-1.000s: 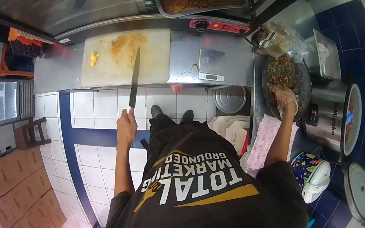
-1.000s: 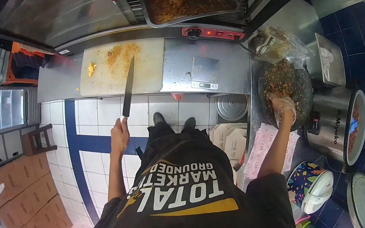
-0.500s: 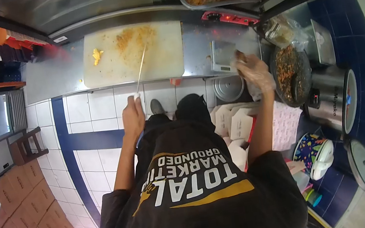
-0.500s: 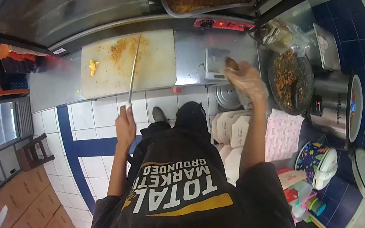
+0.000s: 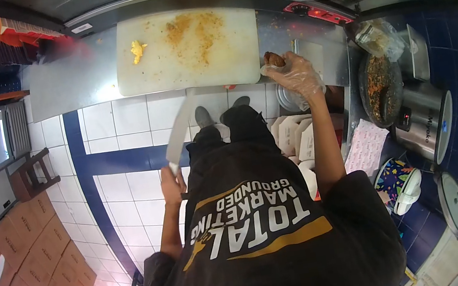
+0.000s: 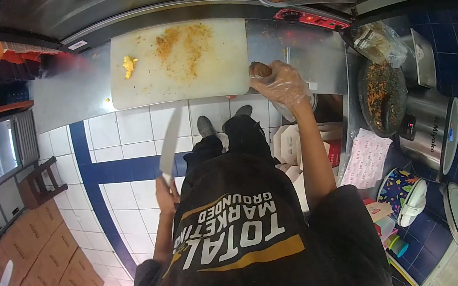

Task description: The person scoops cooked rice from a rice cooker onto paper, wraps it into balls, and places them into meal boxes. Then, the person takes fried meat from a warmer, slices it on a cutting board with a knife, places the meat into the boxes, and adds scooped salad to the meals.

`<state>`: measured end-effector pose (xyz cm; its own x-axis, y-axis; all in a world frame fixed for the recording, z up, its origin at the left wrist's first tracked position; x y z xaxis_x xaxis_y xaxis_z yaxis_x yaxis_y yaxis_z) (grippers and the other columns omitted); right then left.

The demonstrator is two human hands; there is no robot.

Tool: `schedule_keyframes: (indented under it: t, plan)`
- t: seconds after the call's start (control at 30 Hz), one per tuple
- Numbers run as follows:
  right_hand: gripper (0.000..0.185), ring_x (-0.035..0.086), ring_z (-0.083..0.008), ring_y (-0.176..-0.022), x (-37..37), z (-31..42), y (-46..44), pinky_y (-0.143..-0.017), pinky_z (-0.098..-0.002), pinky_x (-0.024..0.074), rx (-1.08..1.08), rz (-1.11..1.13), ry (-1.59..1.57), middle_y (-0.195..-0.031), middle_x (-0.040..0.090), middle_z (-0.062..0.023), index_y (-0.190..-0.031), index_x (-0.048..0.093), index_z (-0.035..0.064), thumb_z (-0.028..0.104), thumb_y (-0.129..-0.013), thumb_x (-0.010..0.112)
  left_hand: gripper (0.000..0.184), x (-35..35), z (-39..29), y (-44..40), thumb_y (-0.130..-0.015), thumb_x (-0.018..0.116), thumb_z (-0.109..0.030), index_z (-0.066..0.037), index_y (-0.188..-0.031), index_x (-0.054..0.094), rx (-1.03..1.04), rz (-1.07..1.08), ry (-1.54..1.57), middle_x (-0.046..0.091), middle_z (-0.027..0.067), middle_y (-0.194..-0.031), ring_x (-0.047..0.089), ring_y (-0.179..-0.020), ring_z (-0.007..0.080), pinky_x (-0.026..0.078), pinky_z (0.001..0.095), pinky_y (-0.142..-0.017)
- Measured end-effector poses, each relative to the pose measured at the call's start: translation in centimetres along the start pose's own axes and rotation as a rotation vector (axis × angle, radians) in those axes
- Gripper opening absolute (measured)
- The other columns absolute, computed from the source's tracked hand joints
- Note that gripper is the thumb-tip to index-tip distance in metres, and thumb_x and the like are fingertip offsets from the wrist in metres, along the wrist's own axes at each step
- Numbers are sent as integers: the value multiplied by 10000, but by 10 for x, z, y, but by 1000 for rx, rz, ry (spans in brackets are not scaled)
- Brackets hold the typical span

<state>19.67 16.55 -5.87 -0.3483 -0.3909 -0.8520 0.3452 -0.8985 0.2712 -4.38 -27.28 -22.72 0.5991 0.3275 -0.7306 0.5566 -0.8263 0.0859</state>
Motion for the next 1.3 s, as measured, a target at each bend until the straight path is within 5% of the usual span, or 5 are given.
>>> schedule_keyframes:
  t: [0.3, 0.5, 0.83, 1.03, 1.3]
  plan:
    - [568, 667, -385, -1031, 45, 61, -25, -859, -464, 552, -112, -50, 304, -1080, 667, -254, -1044, 678, 30, 496, -725, 728, 484, 49, -54, -126, -1082, 380, -420, -35, -872, 585, -367, 458, 1092, 509, 41, -542, 462, -376, 138, 365, 276, -372]
    - [594, 661, -357, -1009, 76, 79, -31, -827, -466, 557, -220, -43, 344, -1122, 618, -186, -1043, 687, 37, 498, -676, 766, 480, 15, 27, -29, -1089, 396, -402, -63, -783, 544, -427, 382, 785, 447, 7, -485, 413, -351, 107, 315, 274, -340]
    - [777, 639, -356, -1074, 55, 71, -11, -864, -455, 547, -168, -182, 243, -1140, 612, -187, -1205, 634, 38, 523, -633, 836, 441, -31, -97, -106, -1091, 395, -399, -36, -903, 560, -325, 453, 531, 472, -18, -532, 437, -411, 65, 310, 248, -378]
    - [790, 621, -411, -1132, 66, 43, -4, -980, -450, 515, -219, -112, -56, -1240, 606, -244, -1312, 583, -24, 362, -681, 861, 201, -41, -183, -155, -1018, 547, -185, 12, -990, 516, -27, 314, 20, 600, 271, -647, 600, -640, 503, 439, 523, -544]
    - [623, 641, -394, -1067, 70, 28, 9, -936, -444, 520, -315, -327, -317, -1160, 639, -214, -1250, 617, -34, 260, -752, 851, 247, -19, -245, -182, -1007, 556, -211, 22, -971, 484, 163, 385, -160, 653, 294, -796, 650, -726, 489, 519, 565, -640]
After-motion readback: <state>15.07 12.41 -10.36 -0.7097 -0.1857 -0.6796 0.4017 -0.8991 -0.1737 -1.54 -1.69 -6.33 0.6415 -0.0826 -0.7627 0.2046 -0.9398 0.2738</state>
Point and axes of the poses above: each hand's wrist, its own y-axis away from the middle knuckle, its own x-axis out of the palm, z = x × y, the point moved 8 cm from there along -y, towards the middle knuckle
